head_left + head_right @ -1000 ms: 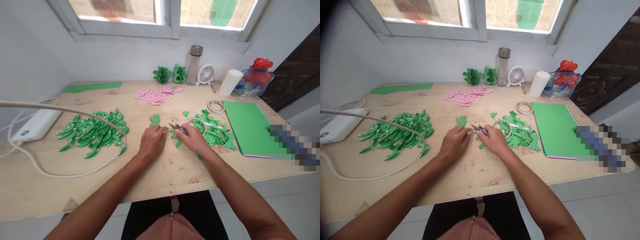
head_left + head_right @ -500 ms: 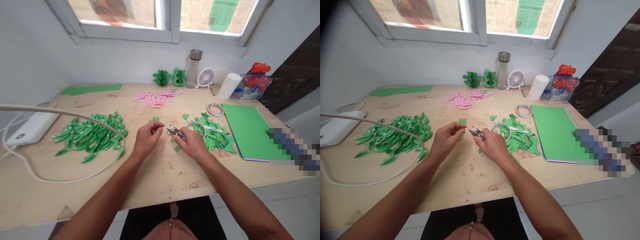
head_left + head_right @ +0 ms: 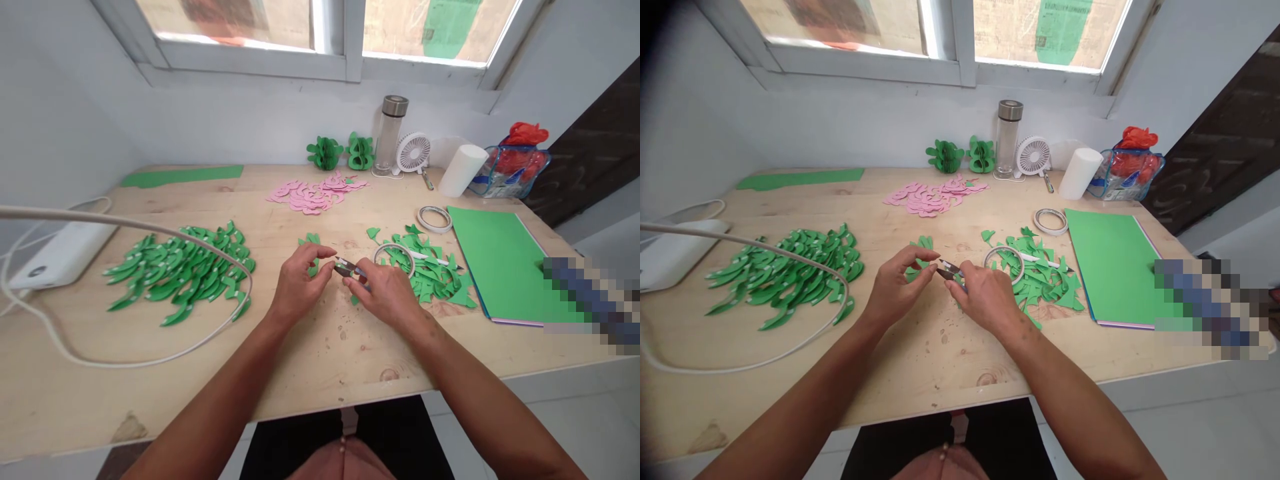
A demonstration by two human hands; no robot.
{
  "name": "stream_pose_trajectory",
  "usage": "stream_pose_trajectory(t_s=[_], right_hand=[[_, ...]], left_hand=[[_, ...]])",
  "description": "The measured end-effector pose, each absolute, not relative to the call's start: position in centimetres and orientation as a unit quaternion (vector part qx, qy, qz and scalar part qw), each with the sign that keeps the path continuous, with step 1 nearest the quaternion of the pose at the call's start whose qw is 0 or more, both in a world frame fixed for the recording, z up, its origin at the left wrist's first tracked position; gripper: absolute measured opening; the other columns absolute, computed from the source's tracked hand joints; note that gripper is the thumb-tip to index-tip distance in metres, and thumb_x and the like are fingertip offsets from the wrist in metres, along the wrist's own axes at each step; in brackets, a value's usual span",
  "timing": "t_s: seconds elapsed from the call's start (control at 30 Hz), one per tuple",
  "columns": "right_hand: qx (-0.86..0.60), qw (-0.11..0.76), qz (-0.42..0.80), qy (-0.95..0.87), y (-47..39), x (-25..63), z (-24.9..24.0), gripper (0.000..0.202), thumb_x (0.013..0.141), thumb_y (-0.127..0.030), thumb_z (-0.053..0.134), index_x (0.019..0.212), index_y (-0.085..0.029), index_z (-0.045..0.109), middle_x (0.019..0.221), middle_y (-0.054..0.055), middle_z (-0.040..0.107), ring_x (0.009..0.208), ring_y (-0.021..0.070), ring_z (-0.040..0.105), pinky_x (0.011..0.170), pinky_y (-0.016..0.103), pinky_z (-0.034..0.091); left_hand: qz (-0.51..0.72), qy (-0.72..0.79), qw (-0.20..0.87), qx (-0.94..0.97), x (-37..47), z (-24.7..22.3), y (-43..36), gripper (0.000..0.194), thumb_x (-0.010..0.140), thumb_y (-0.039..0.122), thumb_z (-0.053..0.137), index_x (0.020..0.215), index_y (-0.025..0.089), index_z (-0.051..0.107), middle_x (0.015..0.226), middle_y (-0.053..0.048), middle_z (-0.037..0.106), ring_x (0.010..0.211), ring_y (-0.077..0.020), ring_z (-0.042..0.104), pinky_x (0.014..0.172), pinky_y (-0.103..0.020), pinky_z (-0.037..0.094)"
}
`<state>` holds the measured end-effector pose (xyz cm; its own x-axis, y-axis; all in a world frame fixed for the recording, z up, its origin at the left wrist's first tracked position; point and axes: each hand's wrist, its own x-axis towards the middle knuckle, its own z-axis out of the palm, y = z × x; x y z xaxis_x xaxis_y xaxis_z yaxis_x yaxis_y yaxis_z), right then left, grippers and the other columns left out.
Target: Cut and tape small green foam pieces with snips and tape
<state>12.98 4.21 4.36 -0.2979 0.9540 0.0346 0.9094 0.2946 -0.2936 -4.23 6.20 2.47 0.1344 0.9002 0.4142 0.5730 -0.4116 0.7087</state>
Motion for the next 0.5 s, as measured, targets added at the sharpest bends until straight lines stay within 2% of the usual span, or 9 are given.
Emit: stream_pose_trajectory(t_s=[0.27, 0.5], right_hand=[[-0.571, 0.1, 0.081, -0.811, 3.98, 12.88, 4.14, 0.027, 0.091, -0.043, 0.045, 0.095, -0.018, 0.056, 0.085, 0.004, 0.071, 0.073, 0.0201, 0.065, 0.054, 0.028, 0.026], [-0.572, 0.1, 0.084, -0.81, 4.01, 12.86, 4.05, 0.026, 0.091, -0.042, 0.046, 0.095, -0.019, 0.056, 0.085, 0.005, 0.071, 0.073, 0.019, 0.065, 0.054, 0.027, 0.027]], left_hand=[[0.39, 0.477, 0.159, 0.771, -4.25, 2.12, 6.08, 0.014, 0.082, 0.019, 0.051, 0.092, 0.019, 0.061, 0.093, -0.005, 0.065, 0.093, -0.0191, 0.06, 0.083, -0.034, 0.049], [0.385, 0.474, 0.14, 0.779, -4.25, 2.24, 5.88, 0.014, 0.083, 0.017, 0.049, 0.09, 0.02, 0.061, 0.09, -0.005, 0.065, 0.092, -0.0198, 0.059, 0.082, -0.035, 0.049]])
